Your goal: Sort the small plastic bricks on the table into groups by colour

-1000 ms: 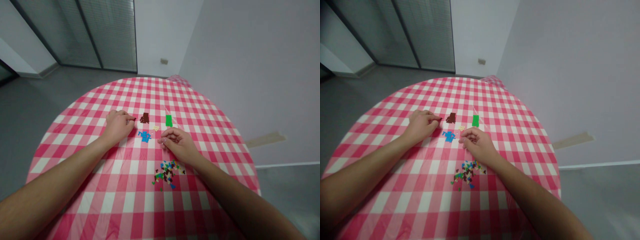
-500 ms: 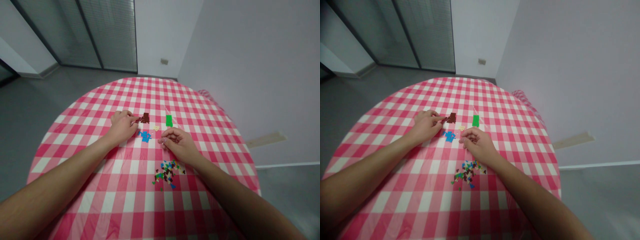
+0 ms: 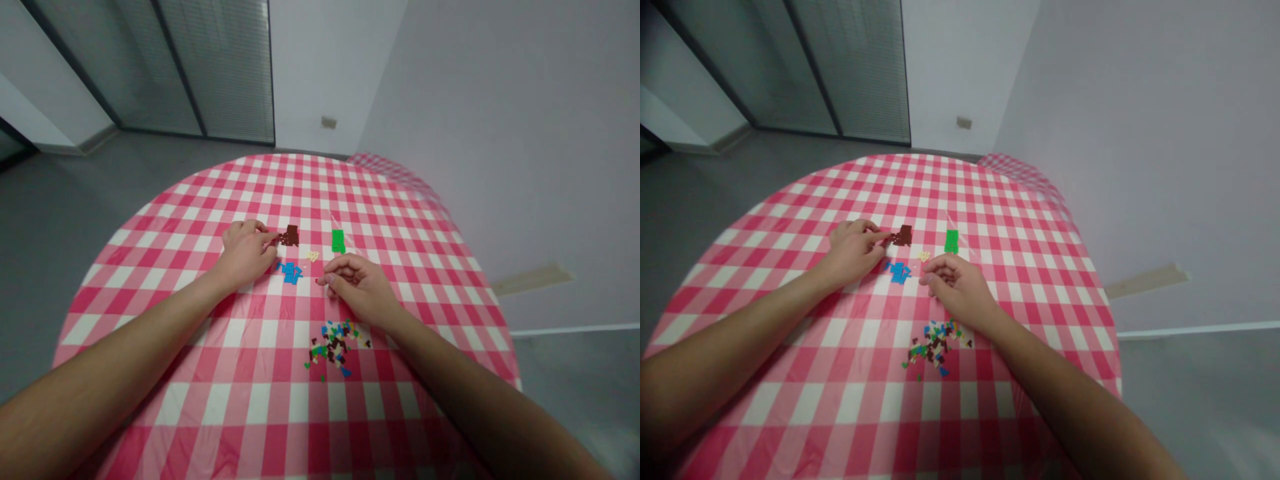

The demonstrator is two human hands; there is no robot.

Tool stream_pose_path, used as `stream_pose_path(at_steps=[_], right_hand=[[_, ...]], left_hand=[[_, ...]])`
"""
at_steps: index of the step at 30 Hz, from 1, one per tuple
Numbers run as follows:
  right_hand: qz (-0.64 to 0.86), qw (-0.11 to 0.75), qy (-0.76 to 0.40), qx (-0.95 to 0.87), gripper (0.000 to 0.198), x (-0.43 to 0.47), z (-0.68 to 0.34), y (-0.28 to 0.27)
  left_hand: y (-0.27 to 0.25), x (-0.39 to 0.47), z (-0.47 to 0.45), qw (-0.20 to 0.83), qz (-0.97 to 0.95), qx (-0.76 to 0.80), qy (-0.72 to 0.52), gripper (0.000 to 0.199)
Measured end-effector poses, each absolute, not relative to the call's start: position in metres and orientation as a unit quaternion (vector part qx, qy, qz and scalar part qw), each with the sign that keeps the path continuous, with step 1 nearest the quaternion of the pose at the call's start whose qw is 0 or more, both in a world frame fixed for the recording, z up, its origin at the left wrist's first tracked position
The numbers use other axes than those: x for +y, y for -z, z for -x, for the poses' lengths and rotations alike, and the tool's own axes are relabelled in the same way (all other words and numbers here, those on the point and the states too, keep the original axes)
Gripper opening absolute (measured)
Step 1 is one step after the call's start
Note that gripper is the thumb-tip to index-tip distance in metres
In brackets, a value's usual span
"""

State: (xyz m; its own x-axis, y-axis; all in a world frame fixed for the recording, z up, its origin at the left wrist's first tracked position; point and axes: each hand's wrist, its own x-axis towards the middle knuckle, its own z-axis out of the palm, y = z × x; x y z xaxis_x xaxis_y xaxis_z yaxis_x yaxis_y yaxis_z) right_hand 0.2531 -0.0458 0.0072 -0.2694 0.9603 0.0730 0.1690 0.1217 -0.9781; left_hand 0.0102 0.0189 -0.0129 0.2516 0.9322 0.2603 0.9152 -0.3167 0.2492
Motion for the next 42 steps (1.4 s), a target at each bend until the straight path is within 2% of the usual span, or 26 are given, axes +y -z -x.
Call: stream_pose_path(at_steps=[3, 5, 10, 13, 17, 22, 26, 35, 42], right_hand=[[0.463, 0.348, -0.381, -0.721, 0.008, -0.043, -0.26, -0.014], [0.43, 0.266, -0.321, -0.801, 0.01, -0.042, -0.266, -0.021], [0.308, 0.085, -0.31, -0.895, 0.018, -0.047, -0.27, -0.034], [0.282, 0.05, -0.322, -0.902, 0.019, -0.052, -0.266, -0.035], [0.25, 0.051, -0.338, -0.906, 0.019, -0.058, -0.261, -0.032], [0.234, 0.001, -0.287, -0.929, 0.018, -0.061, -0.256, -0.031], [0.246, -0.035, -0.295, -0.923, 0.018, -0.06, -0.255, -0.033], [0.294, -0.003, -0.329, -0.897, 0.014, -0.057, -0.254, -0.033], [0.405, 0.249, -0.384, -0.792, 0.013, -0.047, -0.26, -0.022]], left_hand=[[0.01, 0.017, -0.011, 0.02, -0.782, 0.586, -0.21, 0.03], [0.007, 0.014, -0.011, 0.018, -0.779, 0.58, -0.239, 0.029], [-0.01, -0.008, -0.017, 0.07, -0.85, 0.445, -0.274, 0.023], [-0.023, -0.029, -0.025, 0.138, -0.914, 0.306, -0.228, 0.019], [-0.03, -0.048, -0.033, 0.192, -0.945, 0.208, -0.163, 0.02], [-0.026, -0.044, -0.03, 0.22, -0.944, 0.213, -0.12, 0.016], [-0.022, -0.038, -0.027, 0.228, -0.938, 0.235, -0.115, 0.013], [-0.02, -0.037, -0.028, 0.229, -0.927, 0.263, -0.137, 0.01], [-0.017, -0.042, -0.033, 0.242, -0.879, 0.335, -0.236, 0.009]])
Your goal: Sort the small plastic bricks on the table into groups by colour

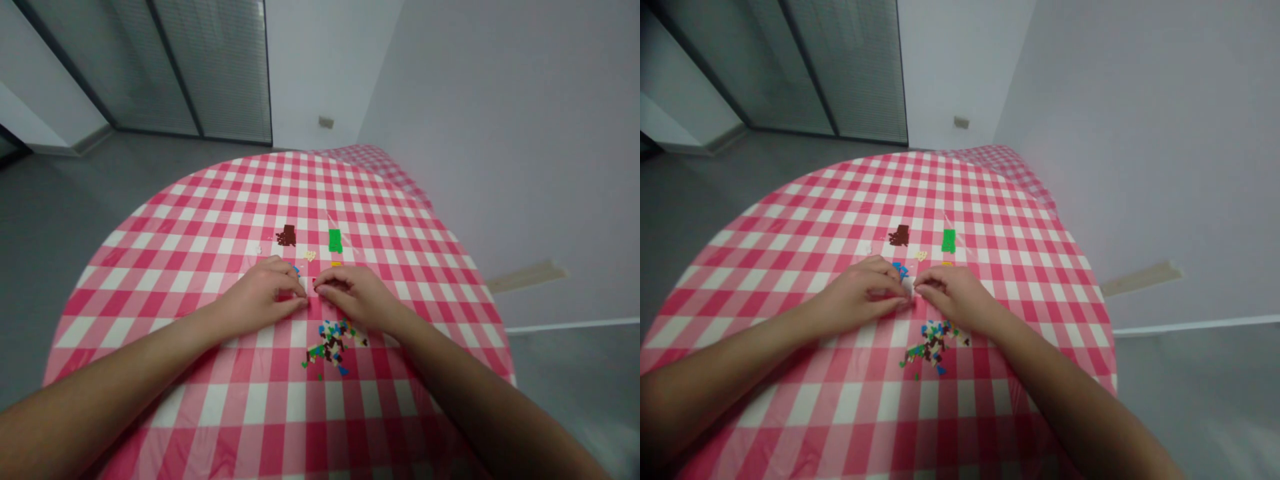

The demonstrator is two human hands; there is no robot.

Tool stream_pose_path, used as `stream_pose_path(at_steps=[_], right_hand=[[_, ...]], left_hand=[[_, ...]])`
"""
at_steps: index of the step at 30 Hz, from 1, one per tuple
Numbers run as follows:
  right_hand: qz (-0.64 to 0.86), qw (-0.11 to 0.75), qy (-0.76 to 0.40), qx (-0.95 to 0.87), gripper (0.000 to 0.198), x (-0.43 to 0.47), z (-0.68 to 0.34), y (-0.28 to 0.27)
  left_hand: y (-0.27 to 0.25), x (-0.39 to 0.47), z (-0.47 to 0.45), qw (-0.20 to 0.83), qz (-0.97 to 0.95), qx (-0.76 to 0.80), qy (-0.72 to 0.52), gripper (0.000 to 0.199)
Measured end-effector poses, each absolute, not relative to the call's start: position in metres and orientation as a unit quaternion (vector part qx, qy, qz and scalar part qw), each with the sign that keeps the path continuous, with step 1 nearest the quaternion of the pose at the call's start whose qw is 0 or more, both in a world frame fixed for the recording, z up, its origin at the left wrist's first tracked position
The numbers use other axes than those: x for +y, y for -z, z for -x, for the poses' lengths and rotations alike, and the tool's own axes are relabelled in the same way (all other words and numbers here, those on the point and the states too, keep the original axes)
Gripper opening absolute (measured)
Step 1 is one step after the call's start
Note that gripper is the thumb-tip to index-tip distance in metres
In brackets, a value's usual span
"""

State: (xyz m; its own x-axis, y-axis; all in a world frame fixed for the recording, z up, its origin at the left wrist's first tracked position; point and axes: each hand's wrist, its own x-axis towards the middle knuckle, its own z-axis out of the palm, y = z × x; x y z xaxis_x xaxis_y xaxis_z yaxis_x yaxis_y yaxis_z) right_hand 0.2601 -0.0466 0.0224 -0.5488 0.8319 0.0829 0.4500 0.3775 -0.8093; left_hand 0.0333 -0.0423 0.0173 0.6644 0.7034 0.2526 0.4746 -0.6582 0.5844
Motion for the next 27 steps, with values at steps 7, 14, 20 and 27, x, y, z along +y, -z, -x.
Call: stream_pose_path(at_steps=[7, 14, 20, 27], right_hand=[[0.421, 0.314, -0.497, -0.691, 0.007, -0.047, -0.255, -0.011], [0.394, 0.37, -0.56, -0.628, 0.029, -0.052, -0.25, -0.005], [0.392, 0.368, -0.57, -0.622, 0.029, -0.053, -0.249, -0.008], [0.385, 0.38, -0.598, -0.591, 0.03, -0.054, -0.245, -0.008]], left_hand=[[-0.011, -0.044, -0.039, 0.225, -0.831, 0.373, -0.345, 0.005], [-0.008, -0.045, -0.039, 0.202, -0.843, 0.337, -0.367, 0.007], [-0.009, -0.044, -0.039, 0.182, -0.862, 0.314, -0.355, 0.01], [-0.013, -0.044, -0.038, 0.176, -0.871, 0.307, -0.339, 0.011]])
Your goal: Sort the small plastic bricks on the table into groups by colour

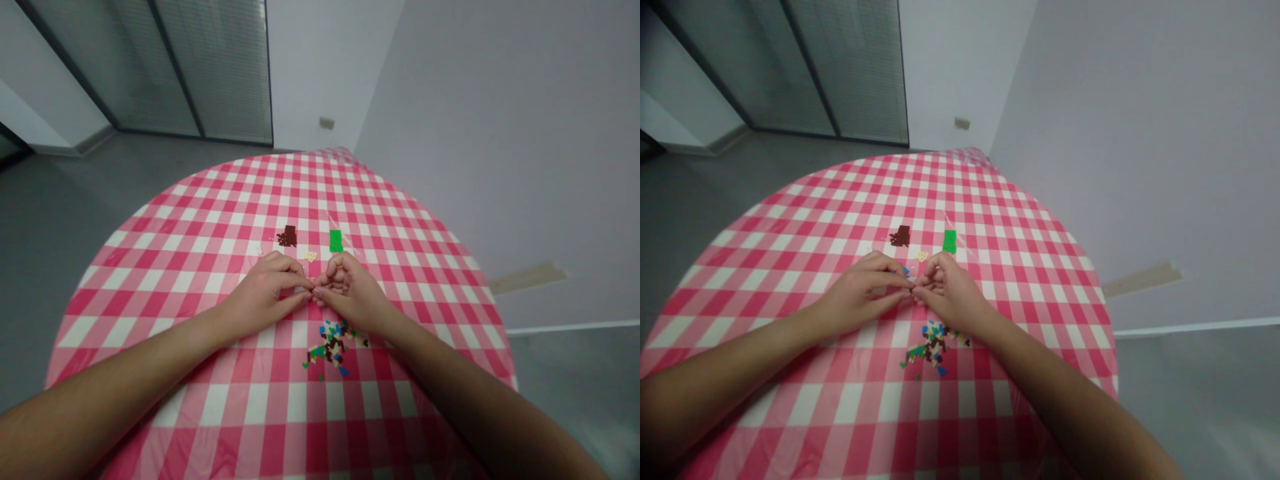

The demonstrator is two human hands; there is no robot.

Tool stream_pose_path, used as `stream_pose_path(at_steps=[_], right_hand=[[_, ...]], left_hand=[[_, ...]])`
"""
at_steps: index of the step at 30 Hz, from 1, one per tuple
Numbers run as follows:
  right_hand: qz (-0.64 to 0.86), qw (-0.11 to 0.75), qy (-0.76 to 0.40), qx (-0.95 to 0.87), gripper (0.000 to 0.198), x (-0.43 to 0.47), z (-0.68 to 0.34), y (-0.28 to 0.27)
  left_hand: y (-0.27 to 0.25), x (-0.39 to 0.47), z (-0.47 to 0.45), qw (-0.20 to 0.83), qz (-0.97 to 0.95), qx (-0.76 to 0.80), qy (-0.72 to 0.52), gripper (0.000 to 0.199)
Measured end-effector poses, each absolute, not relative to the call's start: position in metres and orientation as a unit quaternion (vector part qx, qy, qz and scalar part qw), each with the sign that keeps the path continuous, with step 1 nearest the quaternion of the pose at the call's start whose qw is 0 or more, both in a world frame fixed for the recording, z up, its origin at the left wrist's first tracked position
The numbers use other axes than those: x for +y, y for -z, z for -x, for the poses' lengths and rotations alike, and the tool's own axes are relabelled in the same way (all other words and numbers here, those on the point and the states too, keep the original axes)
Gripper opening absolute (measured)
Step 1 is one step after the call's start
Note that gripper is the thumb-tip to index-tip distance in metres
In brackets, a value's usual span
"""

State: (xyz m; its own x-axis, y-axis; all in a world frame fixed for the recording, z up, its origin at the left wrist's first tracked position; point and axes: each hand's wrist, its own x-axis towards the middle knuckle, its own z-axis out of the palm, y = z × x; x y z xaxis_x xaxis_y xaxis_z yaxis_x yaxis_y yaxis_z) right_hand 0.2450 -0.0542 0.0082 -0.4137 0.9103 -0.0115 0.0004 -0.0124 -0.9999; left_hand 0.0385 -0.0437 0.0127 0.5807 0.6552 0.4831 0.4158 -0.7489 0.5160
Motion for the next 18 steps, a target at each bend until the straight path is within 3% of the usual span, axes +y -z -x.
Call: stream_pose_path(at_steps=[11, 18], right_hand=[[0.395, 0.398, -0.599, -0.572, 0.04, -0.052, -0.243, -0.001], [0.43, 0.428, -0.571, -0.553, 0.034, -0.052, -0.241, -0.003]], left_hand=[[-0.01, -0.042, -0.039, 0.193, -0.858, 0.334, -0.338, 0.009], [-0.015, -0.023, -0.027, 0.166, -0.831, 0.394, -0.357, 0.01]])
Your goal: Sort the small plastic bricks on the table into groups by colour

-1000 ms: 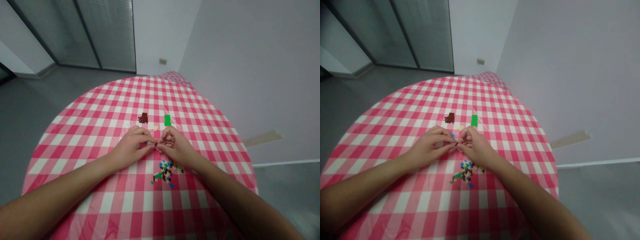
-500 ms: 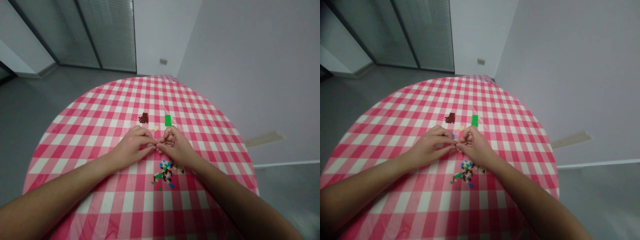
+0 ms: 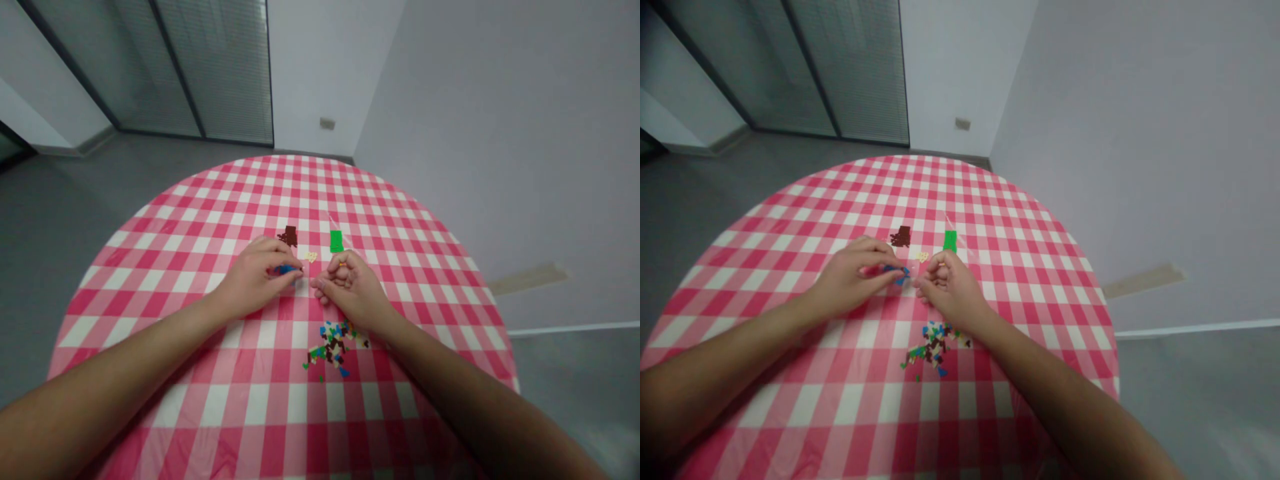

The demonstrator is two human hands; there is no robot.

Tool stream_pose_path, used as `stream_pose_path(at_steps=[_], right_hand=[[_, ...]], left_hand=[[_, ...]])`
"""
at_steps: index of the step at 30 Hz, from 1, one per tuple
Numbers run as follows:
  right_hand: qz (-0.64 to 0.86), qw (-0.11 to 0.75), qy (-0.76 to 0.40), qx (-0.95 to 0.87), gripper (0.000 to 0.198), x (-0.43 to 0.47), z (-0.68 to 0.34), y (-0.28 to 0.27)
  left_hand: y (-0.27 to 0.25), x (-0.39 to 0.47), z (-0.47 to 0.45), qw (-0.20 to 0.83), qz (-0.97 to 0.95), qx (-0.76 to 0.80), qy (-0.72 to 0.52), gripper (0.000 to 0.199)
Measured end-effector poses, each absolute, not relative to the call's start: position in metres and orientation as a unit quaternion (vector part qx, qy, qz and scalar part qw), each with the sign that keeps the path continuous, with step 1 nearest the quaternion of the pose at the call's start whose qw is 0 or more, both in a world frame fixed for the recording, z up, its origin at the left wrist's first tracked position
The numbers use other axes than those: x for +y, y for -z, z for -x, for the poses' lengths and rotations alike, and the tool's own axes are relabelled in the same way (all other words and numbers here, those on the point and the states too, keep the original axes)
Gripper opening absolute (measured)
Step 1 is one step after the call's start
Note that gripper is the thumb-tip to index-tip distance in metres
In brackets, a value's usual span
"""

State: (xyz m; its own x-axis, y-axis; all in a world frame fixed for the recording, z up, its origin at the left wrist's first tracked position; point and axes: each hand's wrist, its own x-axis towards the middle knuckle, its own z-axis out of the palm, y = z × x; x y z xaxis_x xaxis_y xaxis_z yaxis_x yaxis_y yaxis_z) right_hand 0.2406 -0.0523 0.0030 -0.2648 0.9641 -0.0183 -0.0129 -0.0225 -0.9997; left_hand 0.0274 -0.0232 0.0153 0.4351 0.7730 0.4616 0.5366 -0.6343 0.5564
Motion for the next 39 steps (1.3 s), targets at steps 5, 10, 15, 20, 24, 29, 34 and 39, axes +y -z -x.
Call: stream_pose_path(at_steps=[5, 10, 15, 20, 24, 29, 34, 39], right_hand=[[0.446, 0.42, -0.563, -0.555, 0.029, -0.052, -0.243, -0.005], [0.445, 0.409, -0.571, -0.556, 0.027, -0.053, -0.244, -0.004], [0.455, 0.405, -0.572, -0.55, 0.028, -0.053, -0.244, -0.007], [0.457, 0.408, -0.576, -0.542, 0.029, -0.053, -0.244, -0.01], [0.455, 0.408, -0.577, -0.541, 0.03, -0.052, -0.245, -0.011], [0.459, 0.407, -0.575, -0.541, 0.029, -0.053, -0.244, -0.013], [0.458, 0.405, -0.574, -0.546, 0.028, -0.053, -0.244, -0.012], [0.459, 0.406, -0.573, -0.544, 0.028, -0.053, -0.244, -0.011]], left_hand=[[-0.005, 0.02, 0.004, 0.144, -0.711, 0.586, -0.361, 0.013], [0.009, 0.042, 0.017, 0.166, -0.684, 0.646, -0.297, 0.017], [0.008, 0.042, 0.015, 0.114, -0.702, 0.659, -0.245, 0.022], [0.004, 0.035, 0.015, 0.097, -0.708, 0.667, -0.212, 0.029], [0.003, 0.03, 0.012, 0.086, -0.725, 0.654, -0.2, 0.032], [0.005, 0.029, 0.008, 0.088, -0.737, 0.645, -0.181, 0.037], [0.006, 0.03, 0.006, 0.067, -0.759, 0.631, -0.143, 0.044], [0.007, 0.029, 0.004, 0.057, -0.77, 0.623, -0.126, 0.047]])
